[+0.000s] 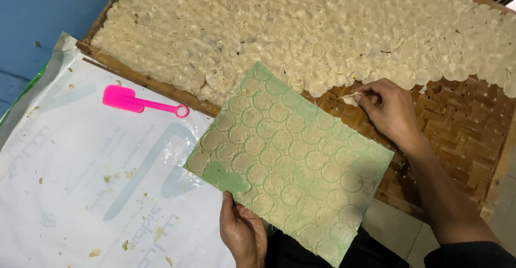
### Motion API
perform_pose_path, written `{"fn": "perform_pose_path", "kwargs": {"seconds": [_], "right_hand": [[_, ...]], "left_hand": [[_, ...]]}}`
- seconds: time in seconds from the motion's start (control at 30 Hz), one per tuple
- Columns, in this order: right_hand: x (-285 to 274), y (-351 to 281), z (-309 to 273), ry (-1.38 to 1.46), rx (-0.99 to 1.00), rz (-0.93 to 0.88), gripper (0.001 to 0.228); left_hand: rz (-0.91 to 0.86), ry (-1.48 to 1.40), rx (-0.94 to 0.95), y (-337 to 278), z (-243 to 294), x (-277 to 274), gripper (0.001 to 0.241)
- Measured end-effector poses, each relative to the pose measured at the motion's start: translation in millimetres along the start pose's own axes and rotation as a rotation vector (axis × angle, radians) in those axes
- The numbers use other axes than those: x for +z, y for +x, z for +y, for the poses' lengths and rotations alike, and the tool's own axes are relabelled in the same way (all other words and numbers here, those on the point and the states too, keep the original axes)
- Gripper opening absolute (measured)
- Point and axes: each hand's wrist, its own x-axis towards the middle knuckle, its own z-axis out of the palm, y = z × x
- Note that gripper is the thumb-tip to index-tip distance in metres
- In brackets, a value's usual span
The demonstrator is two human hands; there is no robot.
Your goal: Cutting out small circles from a thin sheet of dough and placing them on a drying tray.
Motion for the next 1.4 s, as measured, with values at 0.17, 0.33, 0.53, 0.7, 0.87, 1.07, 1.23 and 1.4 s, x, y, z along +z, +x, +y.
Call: {"fn": "perform_pose_path", "kwargs": {"seconds": [0.17,0.33,0.53,0.7,0.87,1.07,1.23,1.4], "right_hand": [[8,15,16,-0.05,-0.056,0.099,0.015],[9,16,10,0.029,-0.113,0.18,0.033],[5,9,9,-0.034,-0.222,0.195,0.016],[12,11,22,-0.019,-0.184,0.197,0.018],[10,17,26,0.046,-0.111,0.129,0.013],[6,16,14,0.016,-0.134,0.13,0.022],[6,17,14,0.053,-0.145,0.167,0.018],[-7,7,11,-0.219,-0.235,0.219,0.021]], "left_hand": [[0.006,0.013,0.012,1,-2,-1,0.038],[0.006,0.006,0.01,1,-2,0,0.036],[0.075,0.05,0.013,-2,-1,4,0.036],[0.071,0.034,-0.034,-5,1,10,0.033],[0.109,0.004,-0.045,-4,2,10,0.035],[0.087,0.026,-0.063,-7,6,21,0.041],[0.061,0.0,-0.056,-3,2,15,0.039],[0.086,-0.055,-0.093,-1,-8,9,0.032]]}}
